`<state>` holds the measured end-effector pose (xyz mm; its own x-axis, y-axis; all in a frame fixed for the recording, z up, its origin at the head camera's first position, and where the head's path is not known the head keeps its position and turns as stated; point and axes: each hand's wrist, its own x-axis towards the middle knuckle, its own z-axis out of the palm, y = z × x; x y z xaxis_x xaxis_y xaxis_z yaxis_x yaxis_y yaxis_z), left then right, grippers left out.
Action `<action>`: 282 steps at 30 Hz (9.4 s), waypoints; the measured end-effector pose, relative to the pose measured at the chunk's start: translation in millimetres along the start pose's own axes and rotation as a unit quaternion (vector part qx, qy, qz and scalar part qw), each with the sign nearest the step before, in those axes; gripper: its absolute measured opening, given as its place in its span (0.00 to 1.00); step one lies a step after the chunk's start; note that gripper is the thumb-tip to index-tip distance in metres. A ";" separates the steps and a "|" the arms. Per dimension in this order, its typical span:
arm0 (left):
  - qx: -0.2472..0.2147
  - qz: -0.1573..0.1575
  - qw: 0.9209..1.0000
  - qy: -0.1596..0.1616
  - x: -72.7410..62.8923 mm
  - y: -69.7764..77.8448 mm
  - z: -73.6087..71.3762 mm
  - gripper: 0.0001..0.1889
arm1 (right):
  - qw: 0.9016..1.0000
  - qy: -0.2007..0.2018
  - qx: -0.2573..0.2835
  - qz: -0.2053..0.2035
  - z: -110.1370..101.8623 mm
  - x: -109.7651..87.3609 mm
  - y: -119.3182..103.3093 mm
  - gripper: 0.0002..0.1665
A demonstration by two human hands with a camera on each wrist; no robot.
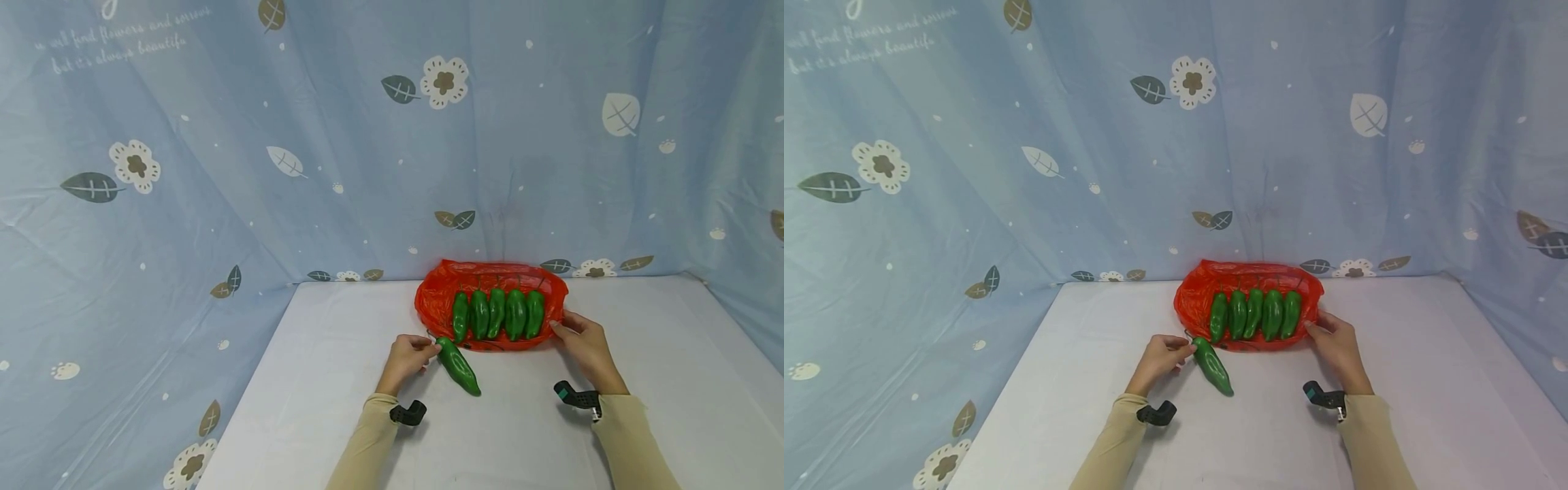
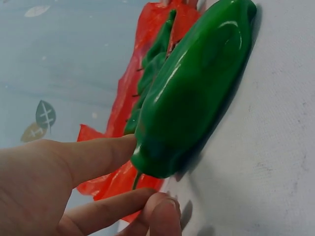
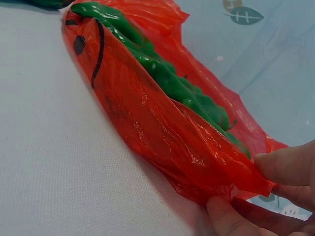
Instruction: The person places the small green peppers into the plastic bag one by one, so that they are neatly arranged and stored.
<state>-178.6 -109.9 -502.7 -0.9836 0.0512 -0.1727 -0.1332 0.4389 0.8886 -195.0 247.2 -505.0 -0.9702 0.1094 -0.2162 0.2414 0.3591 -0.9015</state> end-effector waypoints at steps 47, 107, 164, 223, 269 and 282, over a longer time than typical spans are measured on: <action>-0.111 -0.041 0.992 -0.034 2.1 10.5 25.0 0.22 | 1.000 -0.005 0.014 -0.014 -0.4 1.0 1.5 0.36; 0.045 -0.028 0.997 0.055 0.8 9.0 5.2 0.32 | 1.000 -0.003 0.000 -0.021 0.0 1.3 3.1 0.37; -0.040 0.046 0.995 0.083 9.7 41.5 -36.1 0.23 | 1.000 -0.001 -0.001 -0.013 -0.7 -0.8 3.6 0.36; 0.023 0.075 0.992 0.103 62.5 69.7 -13.5 0.23 | 1.000 0.002 -0.003 -0.006 0.1 1.5 7.0 0.37; 0.093 0.068 0.984 0.139 90.5 44.6 7.9 0.20 | 1.000 -0.002 -0.016 -0.014 -0.2 0.1 6.7 0.38; 0.108 0.080 0.981 0.142 93.2 41.4 11.8 0.18 | 1.000 0.002 -0.009 -0.019 0.7 0.5 6.2 0.37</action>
<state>-274.4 -76.4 -487.1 -0.9881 -0.1032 0.1145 0.0248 0.6270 0.7786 -194.0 248.8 -511.0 -0.9788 0.0982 -0.1800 0.2040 0.3792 -0.9025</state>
